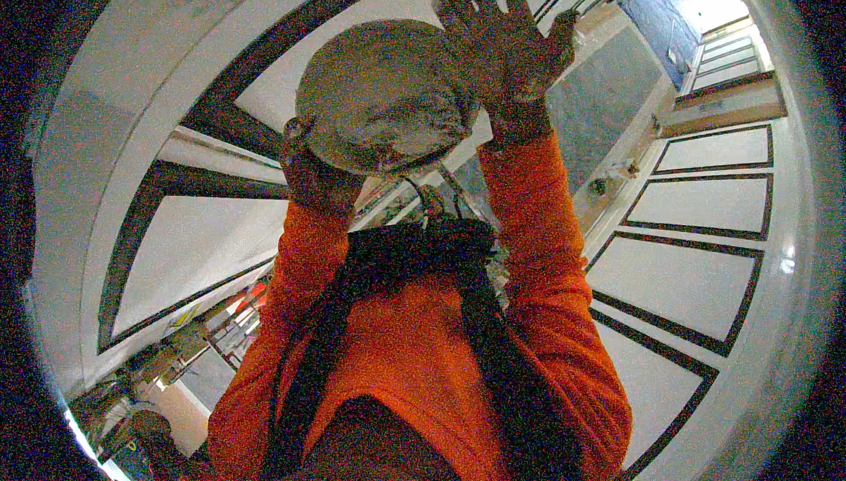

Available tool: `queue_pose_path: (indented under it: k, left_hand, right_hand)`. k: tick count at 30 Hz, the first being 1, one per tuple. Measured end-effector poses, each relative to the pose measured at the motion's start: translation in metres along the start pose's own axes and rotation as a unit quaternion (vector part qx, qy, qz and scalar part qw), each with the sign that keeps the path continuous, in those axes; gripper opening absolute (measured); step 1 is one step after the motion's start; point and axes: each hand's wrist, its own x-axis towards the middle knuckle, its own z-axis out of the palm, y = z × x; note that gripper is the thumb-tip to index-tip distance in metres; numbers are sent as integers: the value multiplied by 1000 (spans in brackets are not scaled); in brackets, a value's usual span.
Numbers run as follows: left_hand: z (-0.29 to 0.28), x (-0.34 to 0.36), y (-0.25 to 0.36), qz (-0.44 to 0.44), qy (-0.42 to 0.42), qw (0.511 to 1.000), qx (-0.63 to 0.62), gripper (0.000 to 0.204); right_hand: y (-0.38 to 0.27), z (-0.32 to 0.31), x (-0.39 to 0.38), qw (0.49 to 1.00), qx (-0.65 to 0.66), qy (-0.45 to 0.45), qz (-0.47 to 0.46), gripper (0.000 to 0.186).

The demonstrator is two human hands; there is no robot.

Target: The person applies plaster to a ceiling using a taping knife and a hawk. They repeatedly scoop plaster from the hawk and smooth it onto the ceiling joints and surface.

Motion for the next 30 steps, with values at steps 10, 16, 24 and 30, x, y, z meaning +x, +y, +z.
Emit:
queue_pose_path:
  k: [10,16,24,30]
  left_hand:
    - [5,9,17,-16,-3,1000,12,53]
    - [8,16,17,-14,12,999,35,46]
    - [5,8,24,-25,36,999,15,44]
    - [9,9,40,8,37,999,13,48]
  right_hand:
    - [-24,68,-30,425,-804,-415,35,53]
    - [-7,70,-21,239,-869,-433,-27,45]
    - [-4,93,20,270,-850,-446,79,37]
    - [-10,86,-32,259,-837,-481,-36,43]
